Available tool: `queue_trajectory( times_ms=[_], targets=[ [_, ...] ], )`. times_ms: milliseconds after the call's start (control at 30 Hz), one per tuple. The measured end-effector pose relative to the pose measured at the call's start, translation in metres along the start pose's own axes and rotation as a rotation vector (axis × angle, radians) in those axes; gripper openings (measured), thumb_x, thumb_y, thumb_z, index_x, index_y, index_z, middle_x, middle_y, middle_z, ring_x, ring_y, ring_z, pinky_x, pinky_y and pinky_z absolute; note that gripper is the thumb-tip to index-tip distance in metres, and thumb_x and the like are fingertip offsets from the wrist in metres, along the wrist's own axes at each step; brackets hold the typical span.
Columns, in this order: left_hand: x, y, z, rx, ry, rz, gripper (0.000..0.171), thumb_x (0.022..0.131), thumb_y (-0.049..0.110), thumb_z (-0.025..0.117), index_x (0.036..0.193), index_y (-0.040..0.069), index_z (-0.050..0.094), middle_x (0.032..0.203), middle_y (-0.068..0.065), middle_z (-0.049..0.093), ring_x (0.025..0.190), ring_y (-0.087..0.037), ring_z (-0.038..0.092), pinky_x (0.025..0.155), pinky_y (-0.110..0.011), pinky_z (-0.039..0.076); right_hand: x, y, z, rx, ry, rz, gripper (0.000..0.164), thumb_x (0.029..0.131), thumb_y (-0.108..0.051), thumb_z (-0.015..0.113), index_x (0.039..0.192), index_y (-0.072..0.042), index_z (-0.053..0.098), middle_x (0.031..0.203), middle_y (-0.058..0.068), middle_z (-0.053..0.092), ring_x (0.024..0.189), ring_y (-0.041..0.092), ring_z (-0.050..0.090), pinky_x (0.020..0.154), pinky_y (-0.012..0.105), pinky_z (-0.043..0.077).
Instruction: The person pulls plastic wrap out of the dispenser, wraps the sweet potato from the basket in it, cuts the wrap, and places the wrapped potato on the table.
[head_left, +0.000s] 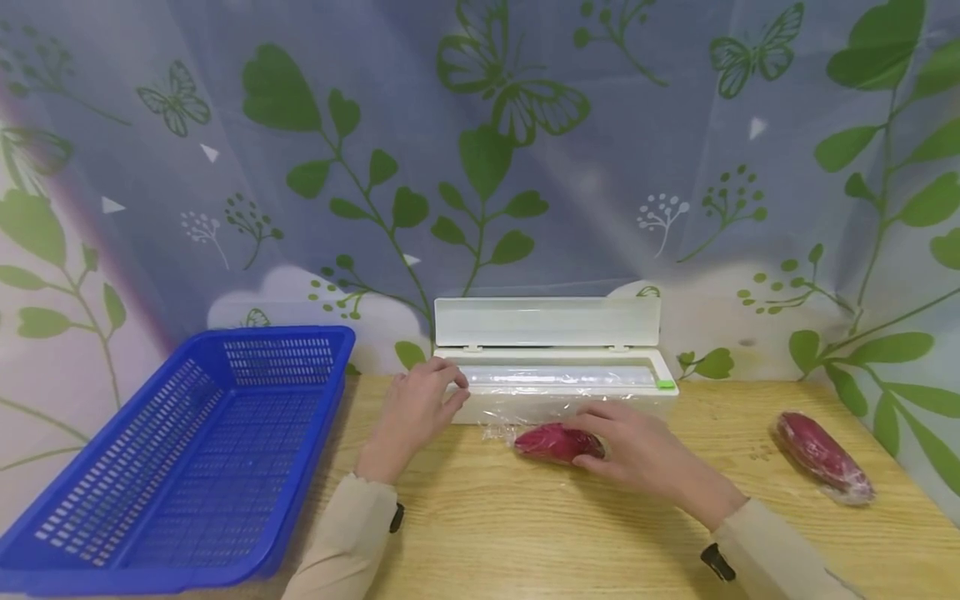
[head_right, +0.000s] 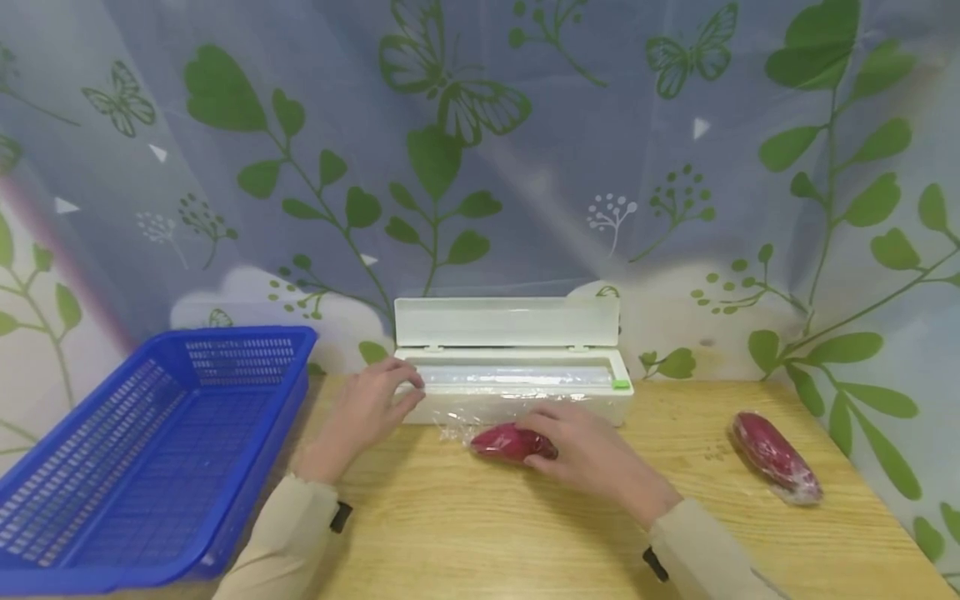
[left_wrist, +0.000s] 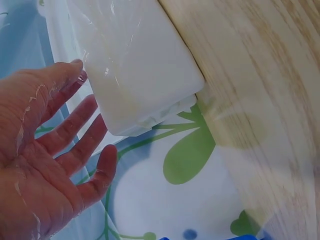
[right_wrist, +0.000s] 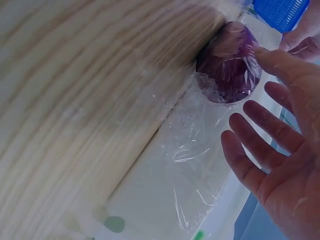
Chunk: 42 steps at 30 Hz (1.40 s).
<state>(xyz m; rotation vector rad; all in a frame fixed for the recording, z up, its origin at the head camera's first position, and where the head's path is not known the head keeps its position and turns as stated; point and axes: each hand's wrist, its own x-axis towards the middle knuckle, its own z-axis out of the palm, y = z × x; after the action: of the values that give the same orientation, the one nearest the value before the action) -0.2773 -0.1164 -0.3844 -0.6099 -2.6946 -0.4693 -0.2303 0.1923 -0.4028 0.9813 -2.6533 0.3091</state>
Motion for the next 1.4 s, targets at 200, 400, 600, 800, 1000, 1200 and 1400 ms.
queue_trajectory(
  times_ms=[200,400,600,800,1000,1200,1400],
  targets=[
    [0.000,0.002,0.002,-0.016,0.026,-0.005,0.009,0.095,0.024,0.072,0.099,0.017,0.076,0.120,-0.007,0.073,0.107,-0.032,0.071,0.087,-0.055,0.056,0.004,0.000,0.007,-0.046,-0.040,-0.006,0.058,0.077,-0.027,0.089,0.130,-0.015,0.068,0.128,0.007,0.069,0.114,0.028,0.069,0.092,0.045,0.060],
    [0.000,0.004,0.002,-0.032,0.052,-0.005,0.008,0.096,0.023,0.071,0.099,0.018,0.076,0.118,-0.007,0.074,0.105,-0.031,0.071,0.086,-0.053,0.056,0.009,-0.001,0.012,-0.054,-0.064,0.031,0.061,0.077,-0.027,0.090,0.131,-0.014,0.065,0.125,0.008,0.070,0.112,0.028,0.069,0.094,0.045,0.059],
    [-0.003,0.010,-0.003,-0.042,0.118,0.052,0.008,0.097,0.025,0.069,0.099,0.020,0.075,0.113,-0.002,0.075,0.098,-0.026,0.073,0.079,-0.047,0.057,0.010,-0.005,0.008,0.195,-0.173,0.157,0.055,0.074,-0.025,0.087,0.124,-0.014,0.064,0.112,0.002,0.072,0.094,0.014,0.067,0.079,0.029,0.058],
    [-0.011,0.033,-0.003,-0.143,0.052,0.255,0.010,0.096,0.024,0.070,0.102,0.017,0.074,0.104,0.001,0.076,0.091,-0.017,0.072,0.079,-0.032,0.059,0.003,-0.007,0.004,0.404,-0.263,0.178,0.047,0.077,-0.024,0.083,0.119,-0.014,0.064,0.092,-0.010,0.066,0.074,0.004,0.058,0.062,0.020,0.052],
    [-0.016,0.049,0.013,-0.152,-0.017,0.331,0.019,0.094,0.022,0.072,0.112,0.014,0.073,0.106,-0.001,0.075,0.095,-0.016,0.071,0.084,-0.032,0.059,-0.003,-0.001,0.001,0.428,-0.235,0.204,0.048,0.088,-0.045,0.077,0.124,-0.016,0.065,0.104,-0.004,0.070,0.088,0.008,0.063,0.074,0.027,0.056],
    [-0.019,0.055,0.022,-0.177,0.035,0.379,0.015,0.093,0.023,0.074,0.106,0.014,0.075,0.102,0.002,0.075,0.091,-0.013,0.071,0.082,-0.027,0.059,-0.015,0.024,-0.012,0.338,-0.083,0.307,0.029,0.095,-0.031,0.072,0.113,-0.008,0.071,0.105,0.005,0.074,0.088,0.012,0.066,0.076,0.032,0.058],
    [-0.021,0.068,0.029,-0.174,-0.053,0.423,0.018,0.095,0.031,0.073,0.107,0.018,0.076,0.108,0.005,0.074,0.097,-0.012,0.070,0.086,-0.027,0.058,-0.029,0.047,-0.018,0.277,-0.145,0.437,0.024,0.093,-0.026,0.072,0.102,-0.004,0.071,0.096,0.010,0.074,0.085,0.021,0.069,0.075,0.041,0.059]
  ],
)
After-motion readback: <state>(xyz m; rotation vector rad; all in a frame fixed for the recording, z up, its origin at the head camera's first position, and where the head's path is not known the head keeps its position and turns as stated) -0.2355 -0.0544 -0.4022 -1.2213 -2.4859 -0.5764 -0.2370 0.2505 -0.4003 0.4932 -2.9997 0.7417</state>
